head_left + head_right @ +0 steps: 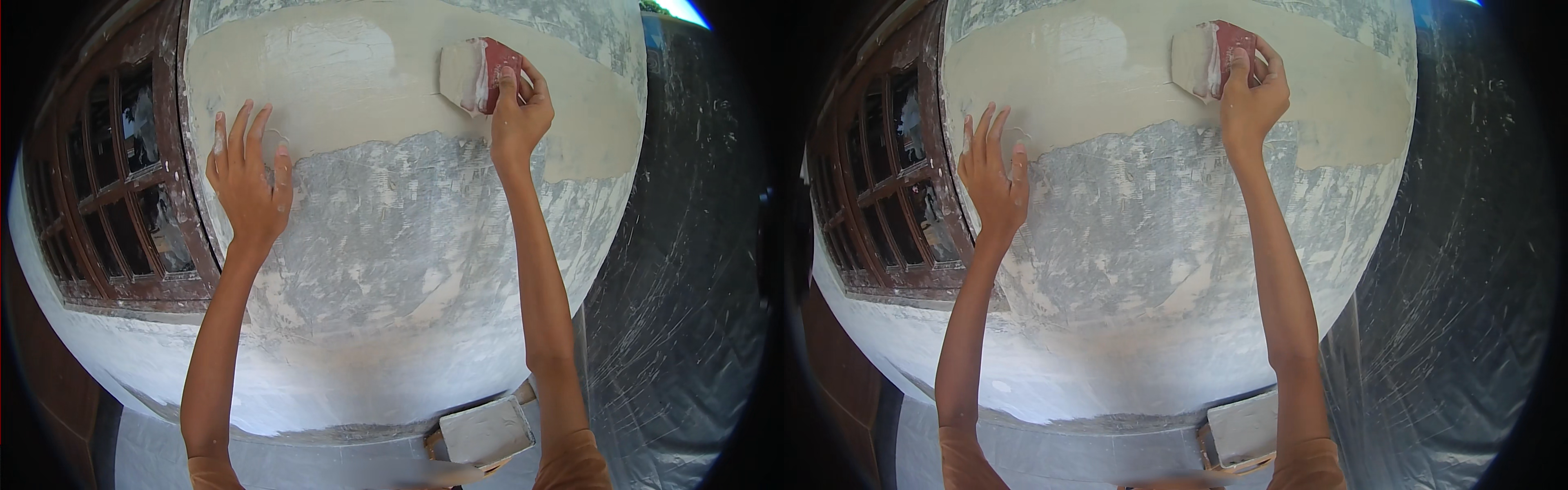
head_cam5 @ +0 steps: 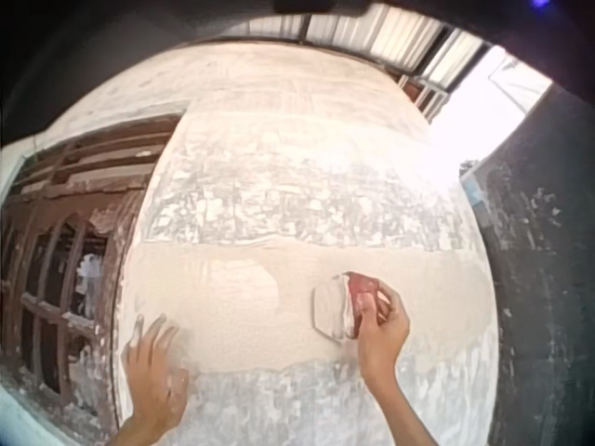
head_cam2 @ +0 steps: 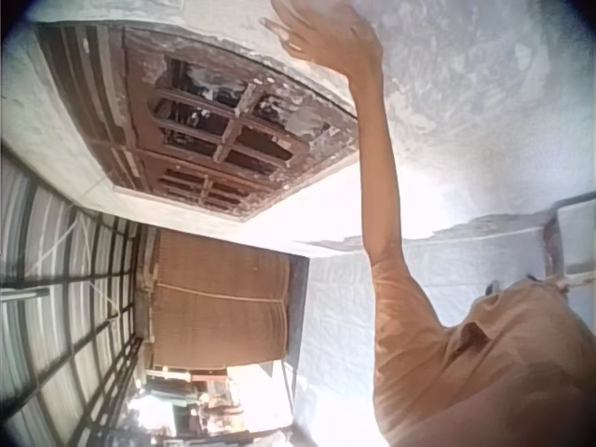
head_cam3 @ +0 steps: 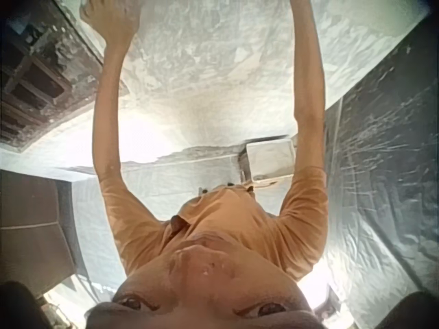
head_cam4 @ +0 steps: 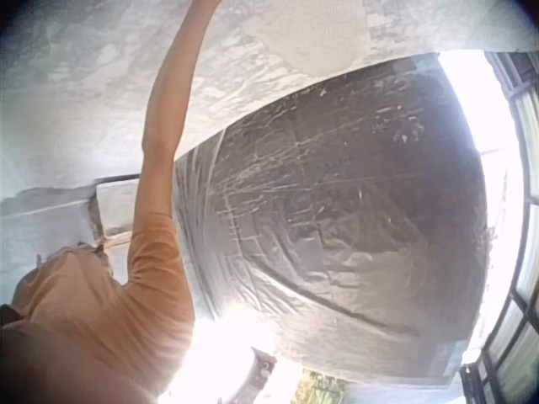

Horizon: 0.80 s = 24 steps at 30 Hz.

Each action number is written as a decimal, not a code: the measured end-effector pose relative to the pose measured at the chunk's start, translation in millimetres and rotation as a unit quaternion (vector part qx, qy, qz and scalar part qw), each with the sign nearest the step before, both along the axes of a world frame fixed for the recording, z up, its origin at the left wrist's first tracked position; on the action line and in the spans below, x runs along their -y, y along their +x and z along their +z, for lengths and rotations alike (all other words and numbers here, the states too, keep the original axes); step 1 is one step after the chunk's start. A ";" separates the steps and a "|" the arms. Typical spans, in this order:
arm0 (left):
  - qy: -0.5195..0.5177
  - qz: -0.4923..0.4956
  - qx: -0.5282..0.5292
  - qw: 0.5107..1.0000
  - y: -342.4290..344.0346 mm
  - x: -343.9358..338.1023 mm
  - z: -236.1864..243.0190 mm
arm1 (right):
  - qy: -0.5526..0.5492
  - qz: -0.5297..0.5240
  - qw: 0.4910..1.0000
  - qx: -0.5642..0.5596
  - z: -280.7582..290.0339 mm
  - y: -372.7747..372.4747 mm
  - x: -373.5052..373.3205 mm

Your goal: The person applies putty to a wall with a putty knife, taking the putty from a putty tray and spreading it onto the wall.

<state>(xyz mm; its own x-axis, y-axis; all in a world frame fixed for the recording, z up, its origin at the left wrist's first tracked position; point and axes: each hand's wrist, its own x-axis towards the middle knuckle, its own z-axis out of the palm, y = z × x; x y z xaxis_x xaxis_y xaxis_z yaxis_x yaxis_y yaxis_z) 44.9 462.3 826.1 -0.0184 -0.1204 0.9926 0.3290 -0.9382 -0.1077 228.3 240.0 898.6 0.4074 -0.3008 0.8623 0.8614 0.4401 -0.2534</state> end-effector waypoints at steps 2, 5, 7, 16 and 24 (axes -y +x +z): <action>0.005 -0.005 0.001 1.000 4.1 3.5 -0.6 | -0.022 0.049 0.998 0.032 -7.5 -6.0 -12.6; -0.001 0.011 -0.009 1.000 10.7 6.0 -2.5 | -0.099 0.059 0.989 0.091 -28.3 -21.2 -58.9; -0.003 0.012 -0.022 1.000 10.8 4.8 -5.1 | -0.106 0.039 0.989 0.093 -32.1 -17.8 -58.1; 0.004 -0.010 -0.001 1.000 20.9 14.3 0.6 | 0.052 0.070 0.995 -0.056 -25.5 -11.9 -7.0; 0.007 -0.007 0.000 1.000 16.9 11.3 -0.7 | 0.121 -0.007 0.989 -0.087 -21.0 21.2 14.7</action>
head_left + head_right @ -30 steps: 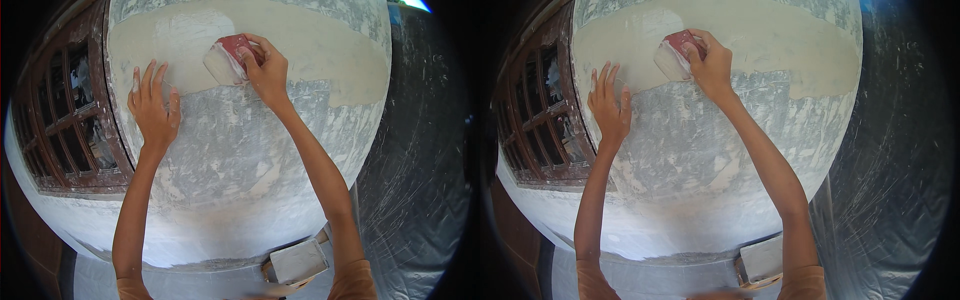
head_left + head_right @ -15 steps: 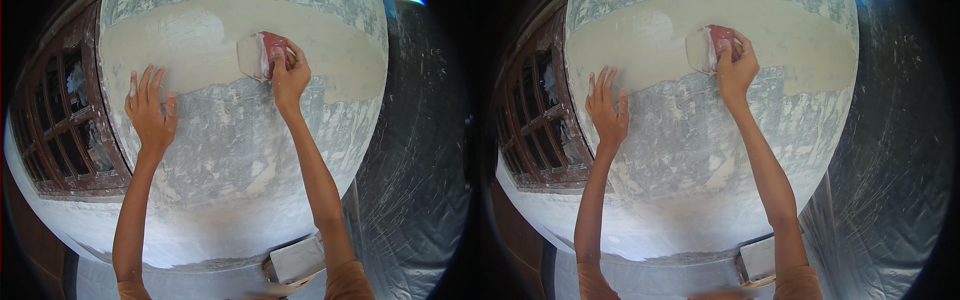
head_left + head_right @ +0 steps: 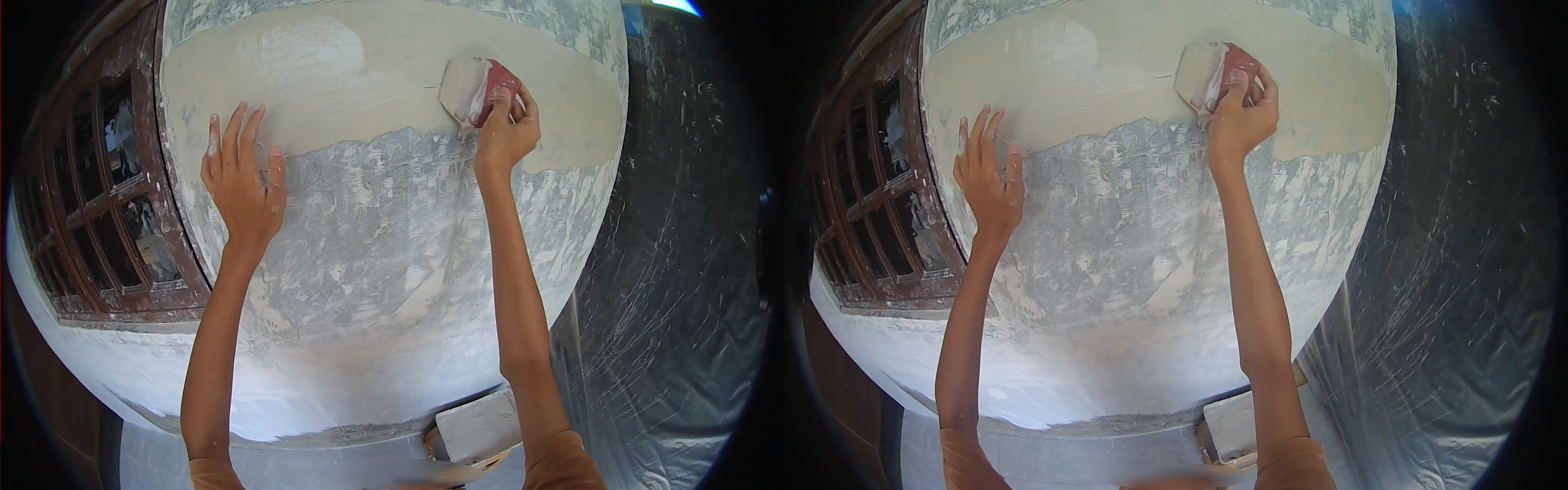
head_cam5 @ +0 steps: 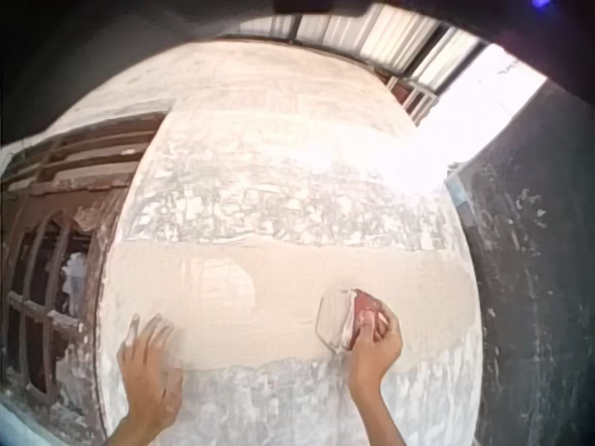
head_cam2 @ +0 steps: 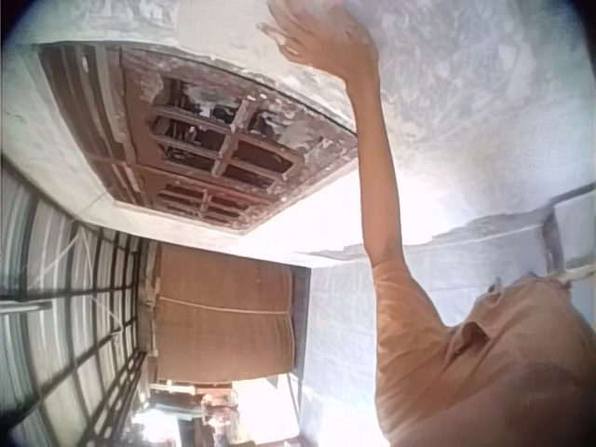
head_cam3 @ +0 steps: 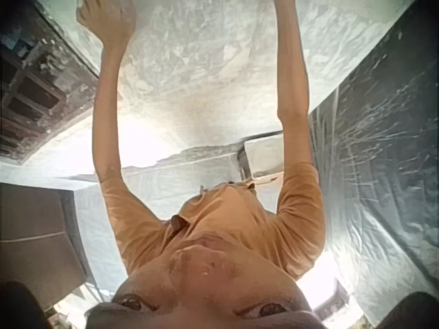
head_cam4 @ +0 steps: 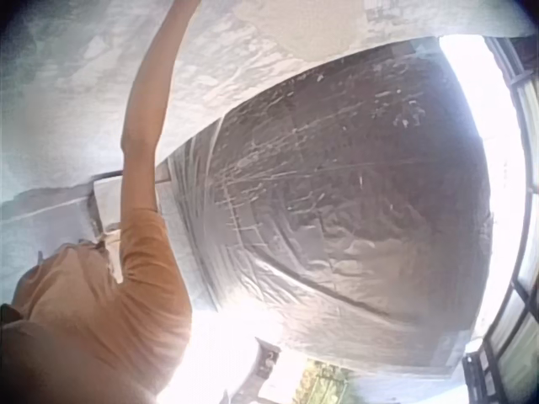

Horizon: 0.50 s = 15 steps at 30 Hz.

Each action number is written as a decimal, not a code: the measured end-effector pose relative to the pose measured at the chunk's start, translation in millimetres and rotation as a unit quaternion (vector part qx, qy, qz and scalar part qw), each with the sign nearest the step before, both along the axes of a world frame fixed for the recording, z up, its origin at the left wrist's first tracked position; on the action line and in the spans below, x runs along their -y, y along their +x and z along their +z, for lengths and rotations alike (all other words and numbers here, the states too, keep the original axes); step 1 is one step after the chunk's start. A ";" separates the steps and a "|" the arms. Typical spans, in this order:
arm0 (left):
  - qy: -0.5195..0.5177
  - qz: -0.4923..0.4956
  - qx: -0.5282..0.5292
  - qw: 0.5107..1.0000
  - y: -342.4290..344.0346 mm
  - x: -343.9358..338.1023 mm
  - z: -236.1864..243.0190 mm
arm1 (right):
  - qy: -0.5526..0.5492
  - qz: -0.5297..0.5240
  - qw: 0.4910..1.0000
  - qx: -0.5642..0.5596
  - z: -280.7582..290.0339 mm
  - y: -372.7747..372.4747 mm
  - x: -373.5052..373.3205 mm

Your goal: The person applies putty to a wall with a putty knife, taking the putty from a putty tray and spreading it onto the wall.

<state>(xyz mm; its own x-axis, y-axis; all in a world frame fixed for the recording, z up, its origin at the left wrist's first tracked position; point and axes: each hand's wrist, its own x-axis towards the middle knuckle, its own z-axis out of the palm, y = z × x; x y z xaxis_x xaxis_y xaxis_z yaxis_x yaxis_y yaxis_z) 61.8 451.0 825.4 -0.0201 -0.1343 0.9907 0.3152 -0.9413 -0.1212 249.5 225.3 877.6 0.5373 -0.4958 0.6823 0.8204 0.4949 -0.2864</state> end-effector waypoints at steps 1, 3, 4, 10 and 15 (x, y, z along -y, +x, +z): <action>0.000 -0.002 0.009 1.000 -2.8 -2.3 -0.1 | 0.037 -0.030 0.999 -0.020 1.4 -1.2 12.1; -0.004 0.003 0.011 1.000 -5.2 -3.9 2.6 | 0.040 0.010 0.999 -0.007 1.0 -5.5 8.5; -0.006 -0.002 0.010 1.000 -3.1 -2.2 3.7 | 0.045 0.040 0.998 0.004 0.9 -12.3 8.2; 0.004 0.011 -0.002 1.000 3.4 0.2 4.3 | -0.107 0.060 0.991 0.056 -13.5 -22.4 -55.4; -0.003 0.018 0.011 1.000 -9.3 -8.3 0.8 | 0.058 0.023 0.997 -0.044 -21.6 9.0 14.1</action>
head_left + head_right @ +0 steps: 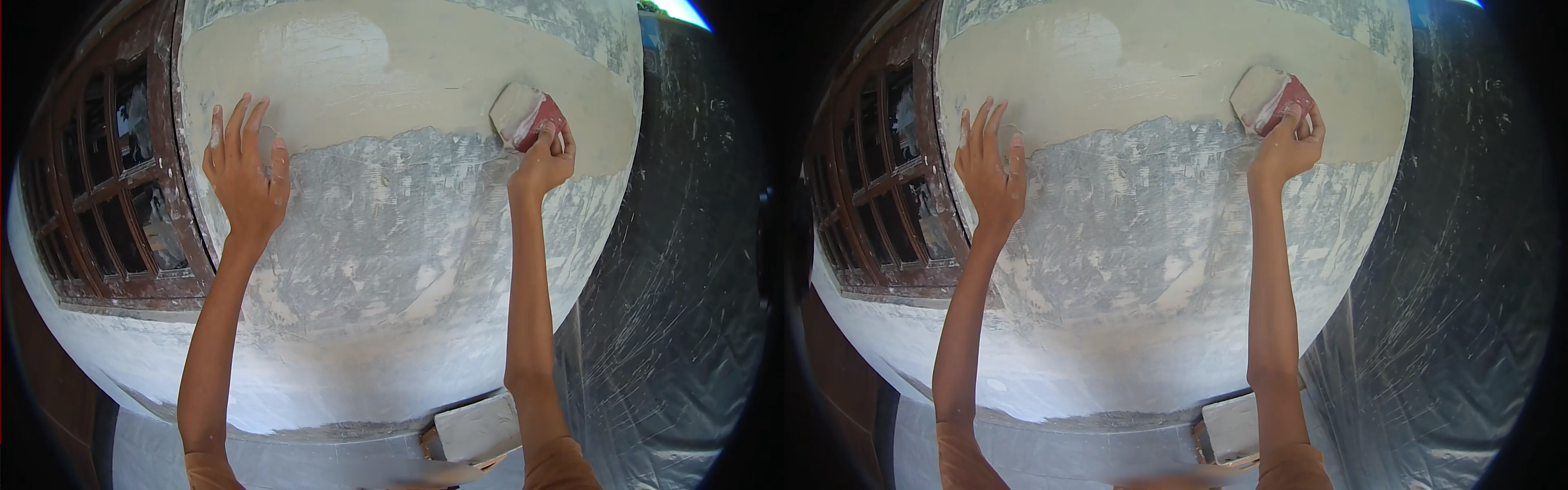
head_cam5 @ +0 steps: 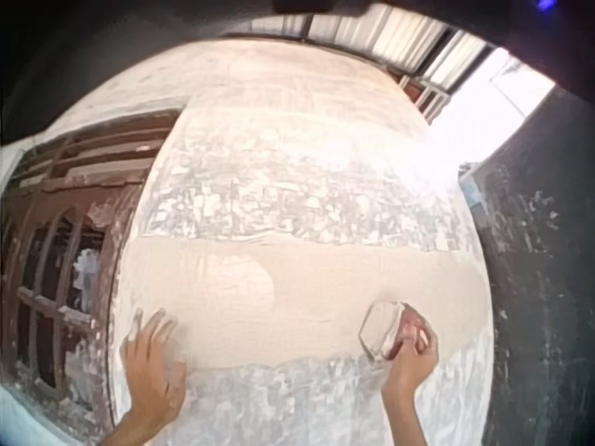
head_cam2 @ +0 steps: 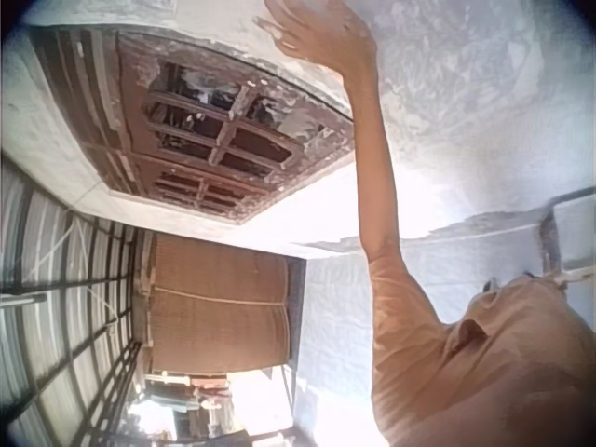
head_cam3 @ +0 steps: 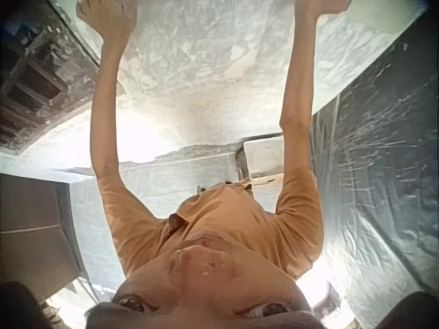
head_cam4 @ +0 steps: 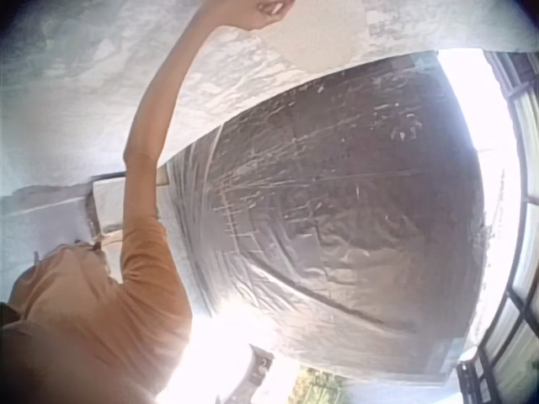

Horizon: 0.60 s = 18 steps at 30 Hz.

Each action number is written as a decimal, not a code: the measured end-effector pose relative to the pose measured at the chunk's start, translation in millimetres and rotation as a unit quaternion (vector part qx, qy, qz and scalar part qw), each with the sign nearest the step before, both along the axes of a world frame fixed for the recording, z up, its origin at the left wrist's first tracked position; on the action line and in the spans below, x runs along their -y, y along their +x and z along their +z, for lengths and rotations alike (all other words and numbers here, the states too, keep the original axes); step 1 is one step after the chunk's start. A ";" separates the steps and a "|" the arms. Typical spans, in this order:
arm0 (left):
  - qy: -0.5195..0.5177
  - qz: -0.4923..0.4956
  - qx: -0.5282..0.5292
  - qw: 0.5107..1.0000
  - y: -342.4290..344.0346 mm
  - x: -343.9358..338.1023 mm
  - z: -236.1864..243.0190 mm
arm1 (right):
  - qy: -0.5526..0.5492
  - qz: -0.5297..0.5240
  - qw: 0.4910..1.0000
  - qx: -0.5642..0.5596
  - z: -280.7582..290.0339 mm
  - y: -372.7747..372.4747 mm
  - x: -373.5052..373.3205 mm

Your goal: The person applies putty to a wall with a putty knife, taking the putty from a putty tray and spreading it onto the wall.

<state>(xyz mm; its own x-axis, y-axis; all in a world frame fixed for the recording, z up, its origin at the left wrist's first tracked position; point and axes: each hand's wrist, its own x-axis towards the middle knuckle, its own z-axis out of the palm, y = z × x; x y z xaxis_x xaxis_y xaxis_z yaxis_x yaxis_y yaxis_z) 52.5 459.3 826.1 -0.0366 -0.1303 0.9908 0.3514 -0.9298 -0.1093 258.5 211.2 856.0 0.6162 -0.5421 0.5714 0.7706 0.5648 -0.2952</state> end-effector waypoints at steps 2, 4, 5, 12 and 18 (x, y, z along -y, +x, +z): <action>0.000 -0.003 0.002 1.000 -4.5 -2.0 -0.4 | 0.013 0.015 1.000 0.021 1.5 -13.7 0.4; -0.008 -0.024 -0.004 1.000 -2.0 1.4 0.7 | -0.071 0.056 0.993 0.081 1.8 -39.3 -31.6; -0.005 -0.025 -0.006 1.000 -1.1 3.5 1.7 | -0.126 0.097 0.980 0.121 0.8 -56.4 -51.8; -0.008 -0.019 -0.013 1.000 4.9 -1.5 -2.0 | -0.174 0.014 0.974 0.147 -10.2 -70.7 -102.8; -0.010 -0.020 -0.003 1.000 -4.0 -7.8 -1.6 | -0.051 -0.042 0.998 0.005 -14.5 -19.9 -12.1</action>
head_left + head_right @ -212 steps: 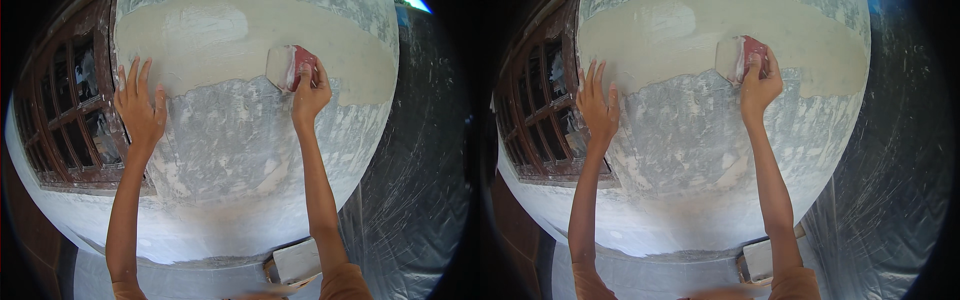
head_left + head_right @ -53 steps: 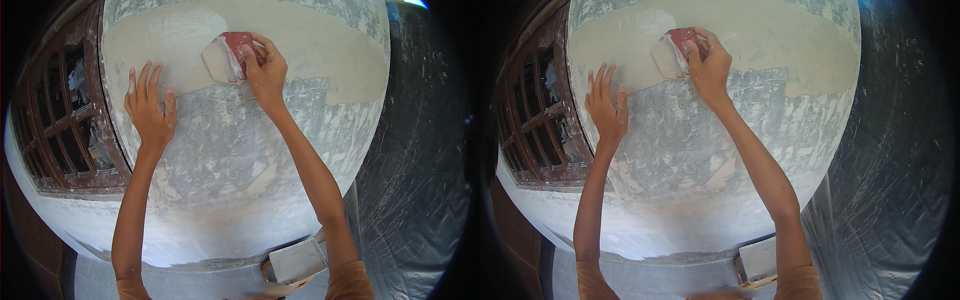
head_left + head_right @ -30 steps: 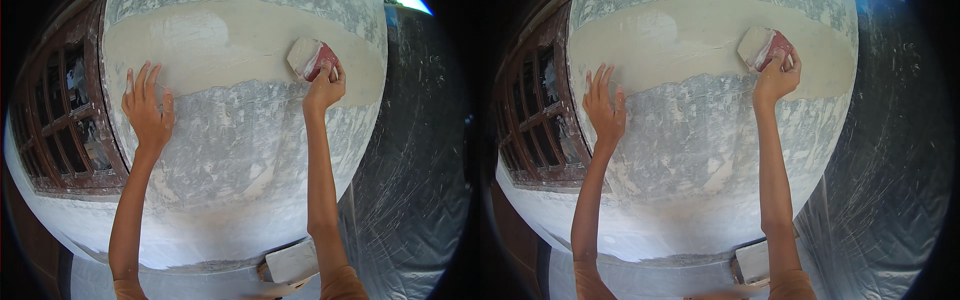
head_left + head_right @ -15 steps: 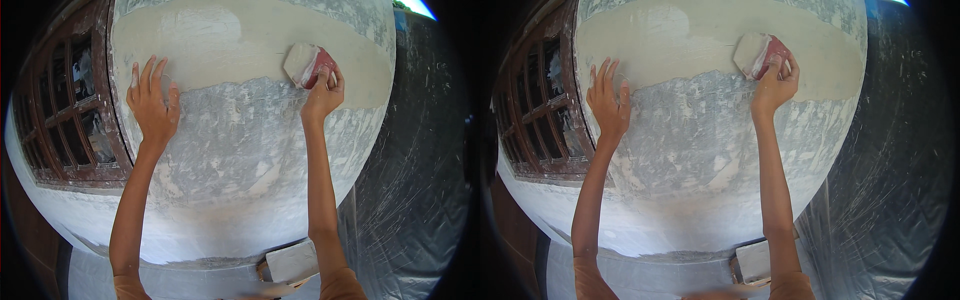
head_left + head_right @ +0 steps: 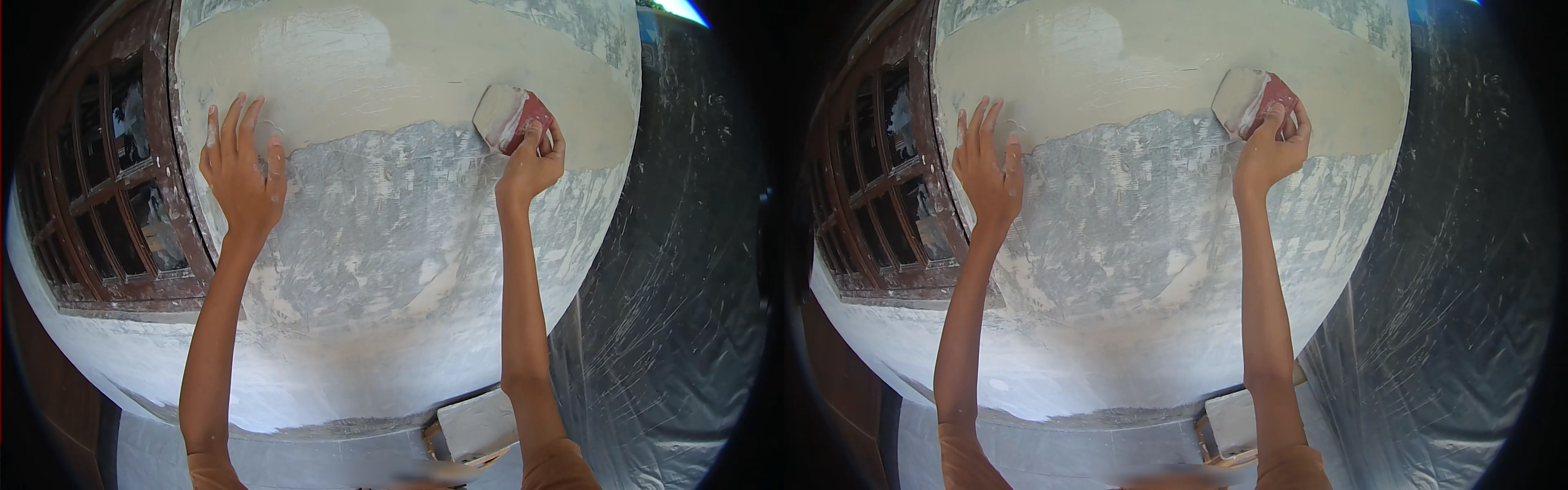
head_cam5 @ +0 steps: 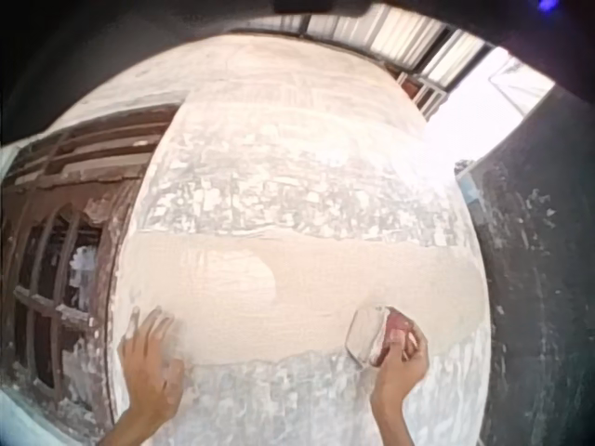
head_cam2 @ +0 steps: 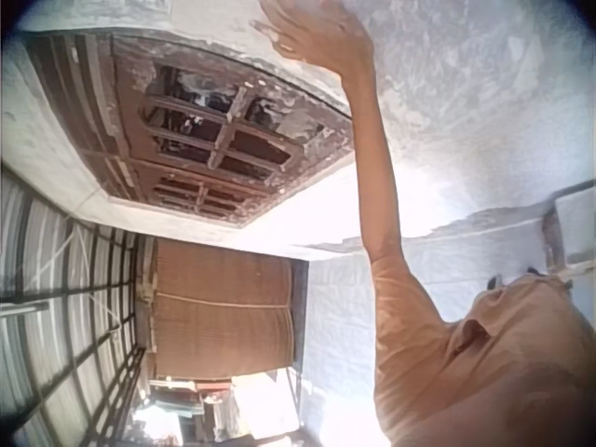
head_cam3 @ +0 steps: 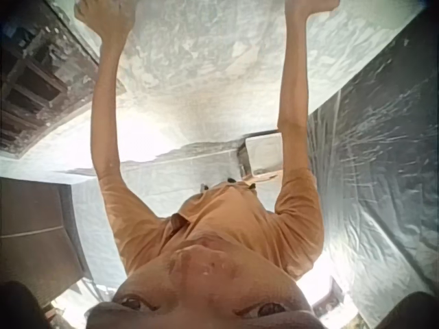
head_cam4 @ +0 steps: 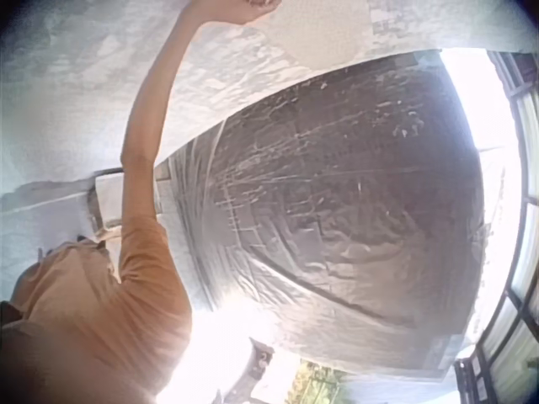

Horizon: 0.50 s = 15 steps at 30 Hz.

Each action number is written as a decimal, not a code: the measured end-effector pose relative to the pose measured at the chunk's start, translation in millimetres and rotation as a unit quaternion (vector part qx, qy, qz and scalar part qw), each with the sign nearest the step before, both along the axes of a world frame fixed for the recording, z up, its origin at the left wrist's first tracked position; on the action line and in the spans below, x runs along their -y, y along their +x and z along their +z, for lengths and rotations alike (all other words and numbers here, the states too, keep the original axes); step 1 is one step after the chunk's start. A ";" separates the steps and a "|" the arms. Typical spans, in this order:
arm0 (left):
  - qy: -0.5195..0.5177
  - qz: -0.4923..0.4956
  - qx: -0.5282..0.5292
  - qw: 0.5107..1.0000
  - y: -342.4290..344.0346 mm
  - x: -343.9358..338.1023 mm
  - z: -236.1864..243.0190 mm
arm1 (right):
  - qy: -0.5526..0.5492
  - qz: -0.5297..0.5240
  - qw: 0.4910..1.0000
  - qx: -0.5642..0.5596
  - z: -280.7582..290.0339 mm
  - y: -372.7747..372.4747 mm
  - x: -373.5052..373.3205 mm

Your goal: The person applies putty to a wall with a putty knife, taking the putty from a putty tray and spreading it onto the wall.

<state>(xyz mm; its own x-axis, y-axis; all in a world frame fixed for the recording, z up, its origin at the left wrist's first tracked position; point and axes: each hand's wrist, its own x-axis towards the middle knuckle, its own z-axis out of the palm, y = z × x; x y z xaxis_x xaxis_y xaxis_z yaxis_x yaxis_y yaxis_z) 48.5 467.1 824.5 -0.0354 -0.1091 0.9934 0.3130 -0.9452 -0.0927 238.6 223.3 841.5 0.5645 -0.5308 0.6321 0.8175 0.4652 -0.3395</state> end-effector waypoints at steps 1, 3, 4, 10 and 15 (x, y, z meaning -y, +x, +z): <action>-0.001 0.006 -0.001 1.000 -0.4 0.0 -0.2 | 0.007 0.031 0.999 0.007 0.7 -12.0 -6.6; -0.003 0.012 -0.003 1.000 1.7 3.4 -0.9 | -0.015 0.089 0.995 0.043 -0.1 -39.7 -35.1; -0.005 0.006 -0.006 1.000 9.4 10.1 -0.7 | -0.065 0.096 0.991 0.069 -2.3 -47.6 -51.4; 0.004 -0.001 -0.016 1.000 22.1 17.3 -4.1 | -0.140 0.094 0.980 0.110 0.8 -53.3 -89.8; 0.006 0.013 0.001 1.000 9.5 10.3 -2.2 | -0.026 -0.016 1.000 0.002 5.6 15.9 18.7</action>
